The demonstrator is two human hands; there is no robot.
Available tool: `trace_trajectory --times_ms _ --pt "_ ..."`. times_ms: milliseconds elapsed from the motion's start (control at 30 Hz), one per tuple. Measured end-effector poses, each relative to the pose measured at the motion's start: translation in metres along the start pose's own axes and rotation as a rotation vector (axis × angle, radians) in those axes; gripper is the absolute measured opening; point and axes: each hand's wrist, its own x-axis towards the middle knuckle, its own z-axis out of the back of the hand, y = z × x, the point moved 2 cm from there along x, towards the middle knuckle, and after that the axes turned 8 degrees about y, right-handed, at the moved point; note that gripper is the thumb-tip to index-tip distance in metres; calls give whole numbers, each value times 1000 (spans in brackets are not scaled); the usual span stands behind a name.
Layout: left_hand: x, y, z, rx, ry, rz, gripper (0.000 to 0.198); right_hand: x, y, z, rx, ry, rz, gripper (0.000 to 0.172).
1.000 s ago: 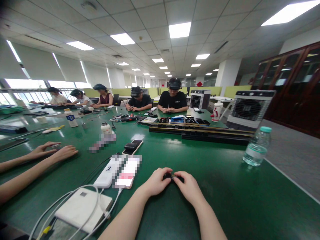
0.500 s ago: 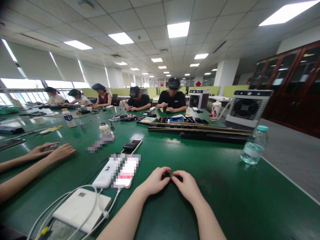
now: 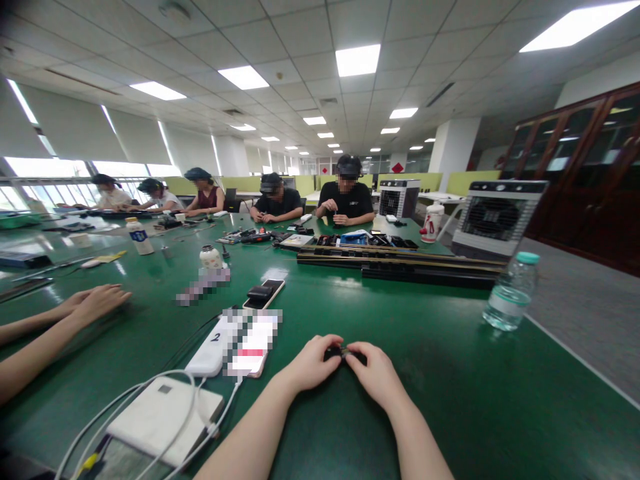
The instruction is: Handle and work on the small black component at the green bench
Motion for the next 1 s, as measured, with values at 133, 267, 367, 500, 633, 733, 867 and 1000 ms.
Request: trace_trajectory --times_ms 133,267,367,500,633,733,867,1000 --pt "0 1 0 15 2 -1 38 0 0 0 13 -9 8 28" --pt "0 2 -1 17 -2 -15 38 0 0 0 10 0 4 27" --pt "0 2 -1 18 -10 -17 38 1 0 0 7 2 0 29" --pt "-1 -1 1 26 -5 0 38 1 -3 -1 2 -4 -8 30" --pt "-1 -2 3 33 2 8 38 2 -5 -1 4 -16 -30 33" --pt "-1 -1 2 29 -2 -6 37 2 -3 0 8 -30 -30 32" --pt "-1 0 2 30 -13 -4 39 2 -3 2 32 -83 -38 32" --pt "-1 0 2 23 -4 16 40 3 -6 4 105 -159 -34 32"
